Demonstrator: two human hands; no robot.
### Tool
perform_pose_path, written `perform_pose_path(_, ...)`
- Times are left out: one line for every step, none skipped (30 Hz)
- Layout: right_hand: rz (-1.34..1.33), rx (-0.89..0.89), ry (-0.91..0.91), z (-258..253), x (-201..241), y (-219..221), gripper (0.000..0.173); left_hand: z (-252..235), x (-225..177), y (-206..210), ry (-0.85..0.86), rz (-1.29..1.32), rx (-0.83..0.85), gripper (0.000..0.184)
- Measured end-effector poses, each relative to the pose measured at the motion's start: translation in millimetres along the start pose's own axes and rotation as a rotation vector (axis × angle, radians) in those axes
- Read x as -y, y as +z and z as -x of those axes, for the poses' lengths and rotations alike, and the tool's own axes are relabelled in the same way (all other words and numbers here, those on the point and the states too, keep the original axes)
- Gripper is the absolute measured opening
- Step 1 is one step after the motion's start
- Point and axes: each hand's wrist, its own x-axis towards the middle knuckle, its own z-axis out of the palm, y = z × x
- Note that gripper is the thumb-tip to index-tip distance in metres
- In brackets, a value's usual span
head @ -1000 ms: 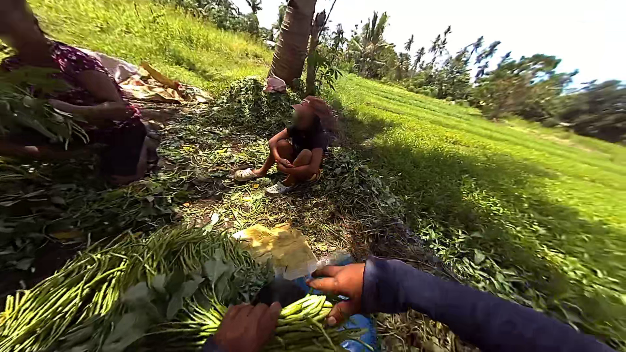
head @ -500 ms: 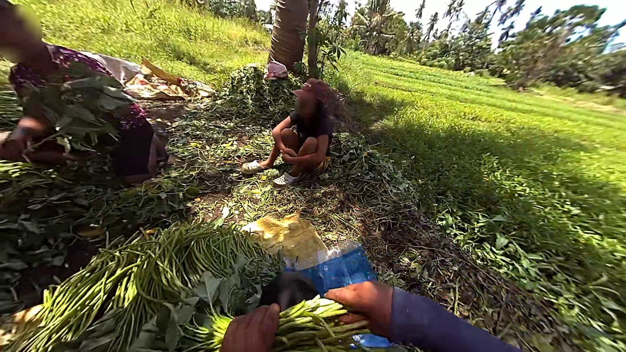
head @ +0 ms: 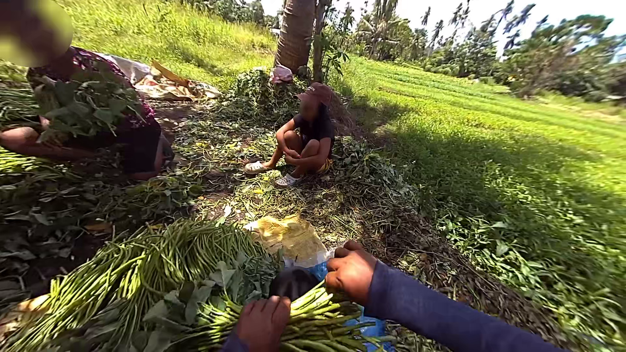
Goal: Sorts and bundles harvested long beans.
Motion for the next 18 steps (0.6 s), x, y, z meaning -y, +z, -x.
perform_pose_path(0.016,-0.085,-0.041,0.7,-2.8,11.0,0.020,1.8,5.5,3.0,0.013,0.034,-0.007,0.068)
perform_pose_path(0.001,-0.166,-0.070,3.1,-4.1,21.0,0.017,2.7,8.1,4.2,-0.004,0.068,-0.005,0.069)
perform_pose_path(-0.050,-0.211,-0.075,7.0,-4.7,26.3,0.017,2.6,6.8,2.6,-0.047,0.096,0.016,0.068)
perform_pose_path(-0.133,-0.190,-0.046,12.2,-5.4,22.8,0.021,1.6,2.8,0.1,-0.093,0.101,0.040,0.067)
perform_pose_path(-0.225,-0.140,0.007,18.3,-6.7,12.0,0.026,0.2,-2.6,-2.8,-0.132,0.088,0.060,0.065)
perform_pose_path(-0.280,-0.133,0.038,25.2,-7.4,-0.3,0.030,-1.2,-8.2,-5.3,-0.158,0.064,0.074,0.064)
perform_pose_path(-0.268,-0.206,0.021,31.6,-7.6,-8.1,0.035,-2.5,-13.6,-7.8,-0.177,0.048,0.091,0.064)
perform_pose_path(-0.202,-0.311,-0.015,34.9,-7.8,-11.0,0.041,-3.4,-18.1,-8.2,-0.180,0.023,0.080,0.062)
perform_pose_path(-0.129,-0.387,-0.041,35.0,-6.2,-10.3,0.045,-3.0,-21.1,-4.5,-0.157,-0.018,0.024,0.060)
perform_pose_path(-0.063,-0.438,-0.059,33.1,-3.3,-5.4,0.047,-2.3,-22.9,0.5,-0.129,-0.065,-0.038,0.057)
perform_pose_path(-0.035,-0.427,-0.050,30.9,0.9,0.6,0.053,-2.8,-24.6,3.9,-0.113,-0.102,-0.077,0.054)
perform_pose_path(-0.053,-0.349,-0.016,29.5,5.7,4.8,0.062,-4.2,-26.0,5.1,-0.109,-0.129,-0.090,0.052)
perform_pose_path(-0.090,-0.243,0.032,28.2,9.6,6.9,0.071,-5.9,-27.3,4.0,-0.111,-0.139,-0.081,0.049)
perform_pose_path(-0.118,-0.147,0.078,26.8,12.0,7.7,0.078,-7.4,-29.0,0.8,-0.120,-0.136,-0.048,0.047)
perform_pose_path(-0.129,-0.073,0.113,25.5,13.4,8.1,0.082,-9.1,-31.1,-2.8,-0.133,-0.133,-0.007,0.043)
perform_pose_path(-0.132,-0.025,0.133,24.7,14.9,8.9,0.084,-11.1,-33.9,-6.7,-0.157,-0.128,0.052,0.040)
perform_pose_path(-0.130,0.005,0.136,24.0,16.4,10.0,0.081,-13.9,-36.7,-10.7,-0.181,-0.132,0.119,0.037)
perform_pose_path(-0.120,0.015,0.121,23.3,16.5,11.0,0.074,-17.7,-39.1,-15.8,-0.207,-0.133,0.210,0.036)
